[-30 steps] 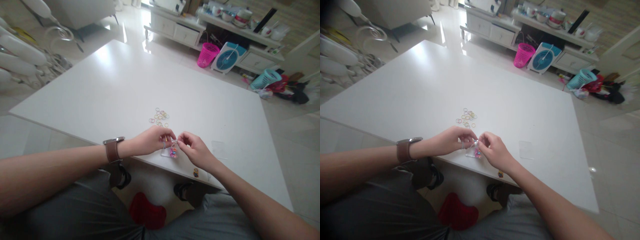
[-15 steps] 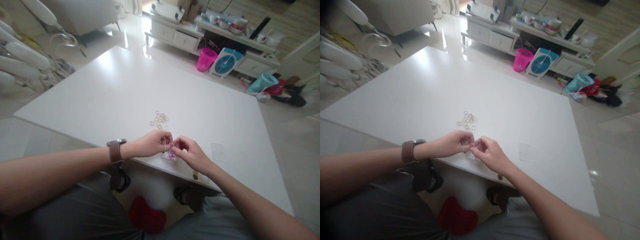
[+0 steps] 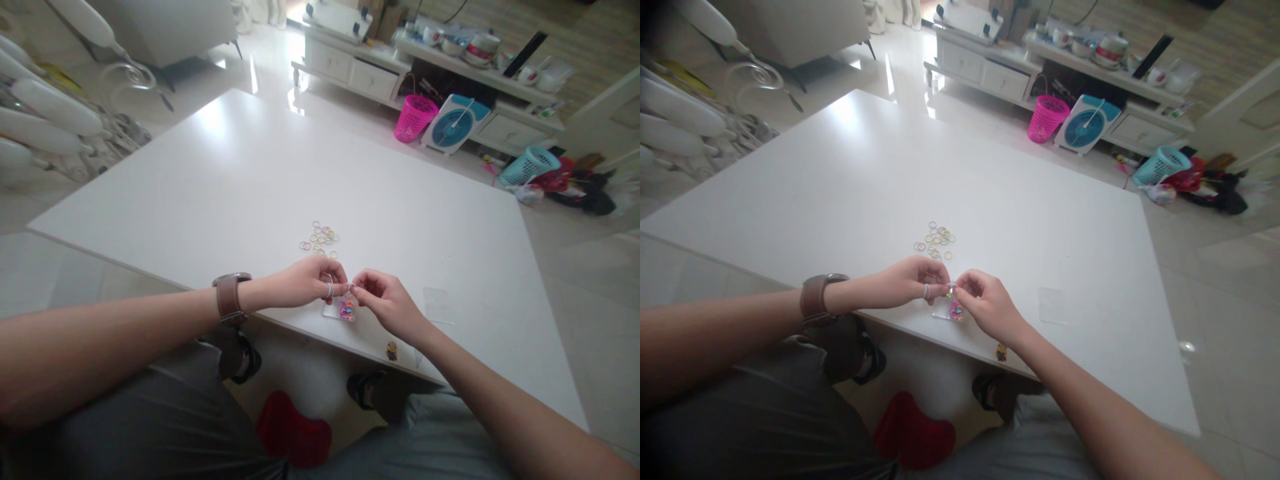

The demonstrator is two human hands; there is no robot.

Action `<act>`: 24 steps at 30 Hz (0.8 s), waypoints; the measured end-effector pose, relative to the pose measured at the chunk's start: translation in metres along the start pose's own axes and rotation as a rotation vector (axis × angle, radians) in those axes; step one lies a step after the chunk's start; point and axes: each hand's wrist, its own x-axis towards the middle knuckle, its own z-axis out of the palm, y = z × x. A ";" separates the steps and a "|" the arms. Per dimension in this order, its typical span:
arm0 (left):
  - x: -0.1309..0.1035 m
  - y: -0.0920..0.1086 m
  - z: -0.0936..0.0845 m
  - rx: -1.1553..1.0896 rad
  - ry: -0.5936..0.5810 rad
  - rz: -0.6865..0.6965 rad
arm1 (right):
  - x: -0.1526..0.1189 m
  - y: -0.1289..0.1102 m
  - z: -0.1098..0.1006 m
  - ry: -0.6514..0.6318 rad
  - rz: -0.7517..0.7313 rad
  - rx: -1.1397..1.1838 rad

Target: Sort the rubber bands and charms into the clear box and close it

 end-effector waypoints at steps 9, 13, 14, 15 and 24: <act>0.002 -0.002 -0.002 0.099 0.127 -0.006 | 0.008 0.008 -0.013 0.108 -0.110 -0.463; 0.001 -0.008 -0.003 0.208 0.190 0.045 | 0.009 0.016 -0.012 0.074 -0.115 -0.654; 0.001 -0.009 -0.003 0.222 0.195 0.055 | 0.009 0.017 -0.011 0.062 -0.109 -0.677; 0.000 -0.009 -0.003 0.234 0.196 0.063 | 0.009 0.018 -0.010 0.053 -0.103 -0.698; -0.001 -0.009 0.000 0.247 0.188 0.068 | 0.008 0.020 -0.004 0.015 -0.110 -0.825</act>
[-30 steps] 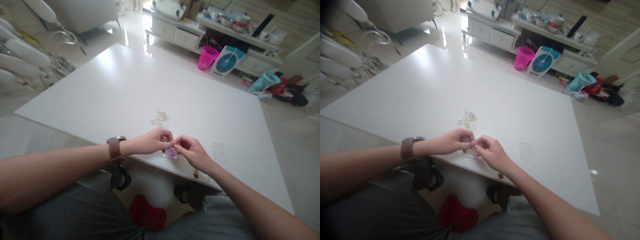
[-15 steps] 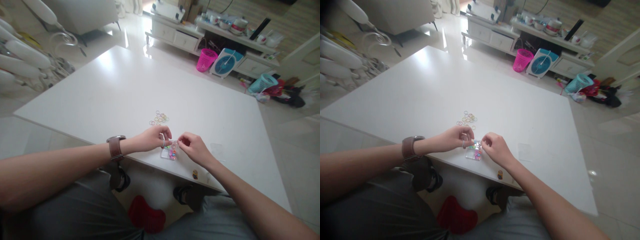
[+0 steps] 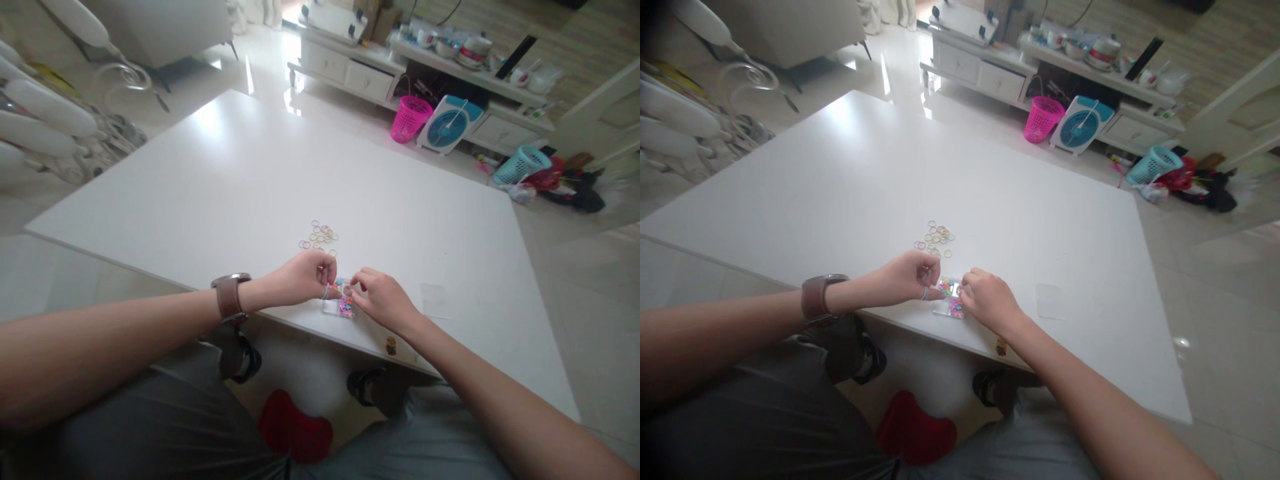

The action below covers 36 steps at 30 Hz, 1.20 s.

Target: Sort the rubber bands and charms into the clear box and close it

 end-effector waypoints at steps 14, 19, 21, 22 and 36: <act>0.001 0.003 0.002 0.024 0.083 0.000 | -0.014 -0.041 -0.015 0.137 -0.100 0.390; 0.000 0.007 0.013 -0.027 0.068 -0.043 | -0.019 -0.054 -0.014 0.193 -0.016 0.550; 0.001 0.010 0.017 -0.037 0.054 -0.043 | -0.019 -0.053 -0.013 0.182 0.031 0.598; 0.001 0.011 0.018 -0.034 0.052 -0.043 | -0.019 -0.052 -0.013 0.172 0.051 0.619; 0.002 0.021 0.025 0.107 0.101 -0.030 | -0.017 -0.049 -0.008 0.152 0.163 0.673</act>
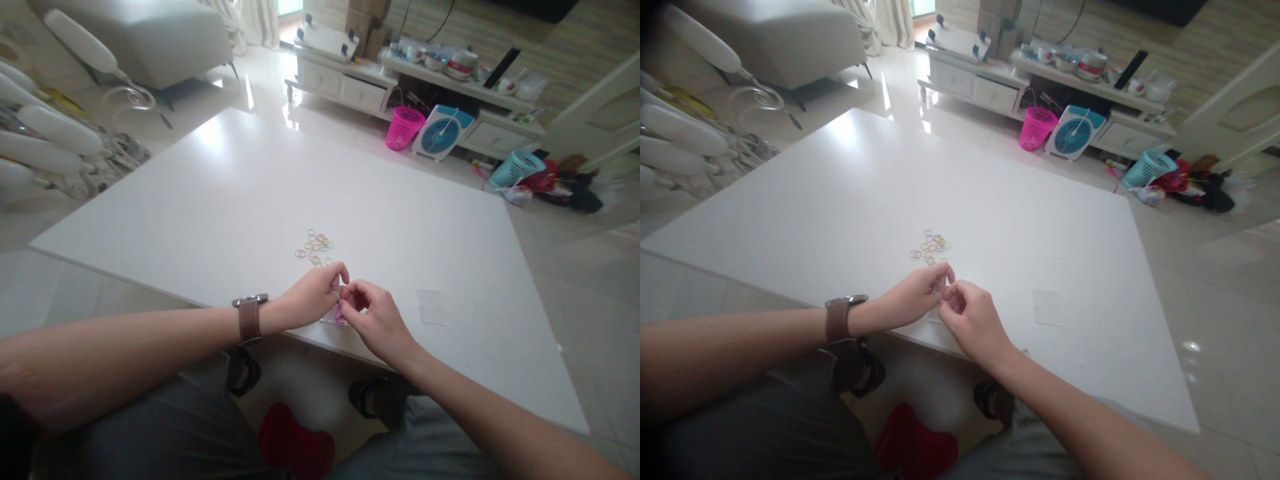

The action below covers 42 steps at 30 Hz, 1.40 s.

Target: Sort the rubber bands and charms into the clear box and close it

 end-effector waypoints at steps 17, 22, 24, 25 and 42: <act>-0.005 0.004 -0.002 0.082 0.003 0.075 | 0.004 0.004 -0.010 -0.011 -0.134 -0.232; 0.002 0.004 -0.005 0.016 -0.027 0.052 | 0.021 0.018 -0.024 0.076 -0.101 -0.332; 0.004 0.003 -0.007 -0.002 -0.034 0.035 | 0.025 0.022 -0.026 0.081 -0.088 -0.329; 0.004 0.002 -0.008 -0.013 -0.030 0.029 | 0.025 0.024 -0.027 0.070 -0.081 -0.327; 0.006 -0.008 -0.019 0.078 0.081 0.039 | 0.029 0.049 -0.014 -0.134 -0.015 -0.564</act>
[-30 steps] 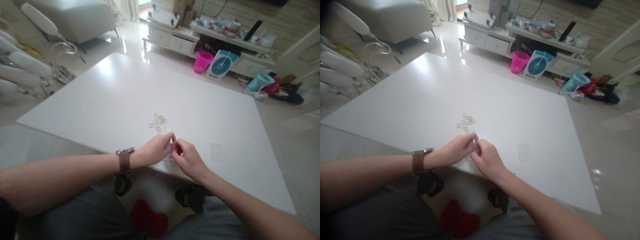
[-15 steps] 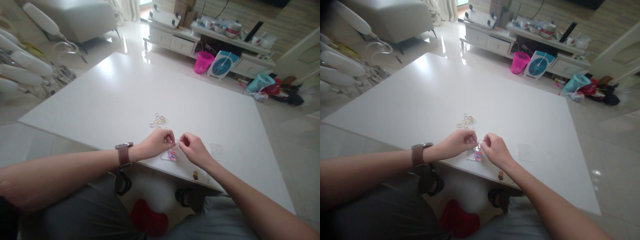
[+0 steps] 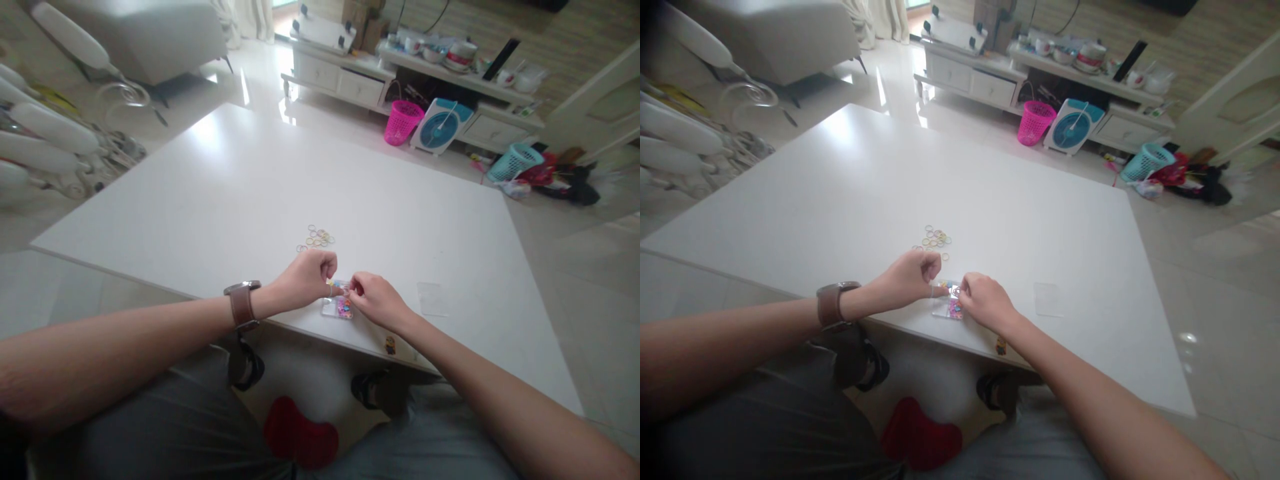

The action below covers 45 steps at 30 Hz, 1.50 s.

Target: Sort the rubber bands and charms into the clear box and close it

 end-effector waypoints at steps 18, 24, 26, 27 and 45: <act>0.000 0.005 0.005 -0.056 0.030 -0.011 | -0.026 -0.048 -0.013 0.132 -0.223 0.364; 0.001 0.009 0.010 -0.046 0.041 -0.011 | -0.023 -0.043 -0.008 0.119 -0.072 0.540; 0.002 0.009 0.011 -0.046 0.047 -0.008 | -0.021 -0.041 -0.008 0.098 -0.054 0.593; 0.002 0.008 0.012 -0.045 0.048 -0.006 | -0.020 -0.041 -0.008 0.092 -0.053 0.607; -0.011 0.013 0.017 -0.072 0.038 0.025 | -0.028 -0.048 -0.008 0.120 0.019 0.553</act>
